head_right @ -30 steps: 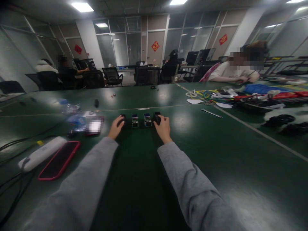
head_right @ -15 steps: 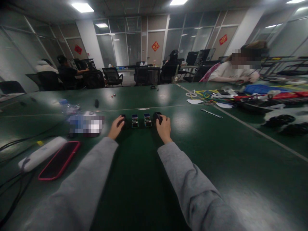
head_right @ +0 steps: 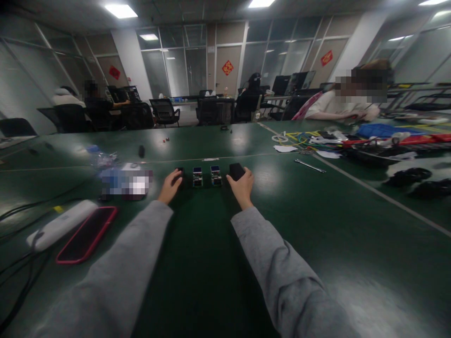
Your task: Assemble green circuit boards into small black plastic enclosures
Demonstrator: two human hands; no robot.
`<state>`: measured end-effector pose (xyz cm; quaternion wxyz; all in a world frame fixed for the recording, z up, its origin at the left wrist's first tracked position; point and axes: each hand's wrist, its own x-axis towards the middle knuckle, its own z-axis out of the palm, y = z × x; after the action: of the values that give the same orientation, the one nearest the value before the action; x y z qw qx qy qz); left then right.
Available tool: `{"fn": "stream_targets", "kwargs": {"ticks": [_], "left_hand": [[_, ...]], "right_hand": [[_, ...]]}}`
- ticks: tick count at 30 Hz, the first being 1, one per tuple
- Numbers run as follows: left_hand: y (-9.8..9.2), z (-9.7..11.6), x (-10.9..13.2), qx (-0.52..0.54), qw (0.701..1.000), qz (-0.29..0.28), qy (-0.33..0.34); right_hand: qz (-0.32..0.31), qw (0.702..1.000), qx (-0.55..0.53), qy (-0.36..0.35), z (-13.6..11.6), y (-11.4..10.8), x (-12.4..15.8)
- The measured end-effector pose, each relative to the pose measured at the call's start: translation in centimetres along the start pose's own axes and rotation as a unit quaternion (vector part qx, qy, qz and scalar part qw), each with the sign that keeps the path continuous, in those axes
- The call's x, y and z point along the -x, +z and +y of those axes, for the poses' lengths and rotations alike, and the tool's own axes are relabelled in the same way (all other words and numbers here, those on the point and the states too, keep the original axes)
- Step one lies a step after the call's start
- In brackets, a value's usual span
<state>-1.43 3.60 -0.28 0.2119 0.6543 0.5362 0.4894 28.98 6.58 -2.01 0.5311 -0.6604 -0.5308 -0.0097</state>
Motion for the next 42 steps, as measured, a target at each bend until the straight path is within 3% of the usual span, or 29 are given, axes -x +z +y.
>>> {"fn": "stream_targets", "kwargs": {"ticks": [9, 17, 30, 42], "left_hand": [[0.3, -0.8, -0.5, -0.013, 1.000, 0.008, 0.017], [0.1, -0.4, -0.2, -0.010, 1.000, -0.004, -0.004], [-0.2, 0.5, 0.2, 0.003, 1.000, -0.011, -0.025], [0.3, -0.3, -0.3, -0.013, 1.000, 0.009, 0.020]], "right_hand": [[-0.019, 1.000, -0.009, 0.019, 0.4, -0.1, -0.1], [-0.010, 0.998, -0.010, 0.067, 0.1, -0.2, -0.3], [-0.027, 0.996, 0.024, 0.077, -0.4, -0.5, -0.2], [-0.038, 0.990, 0.110, 0.082, -0.3, -0.3, -0.4]]}}
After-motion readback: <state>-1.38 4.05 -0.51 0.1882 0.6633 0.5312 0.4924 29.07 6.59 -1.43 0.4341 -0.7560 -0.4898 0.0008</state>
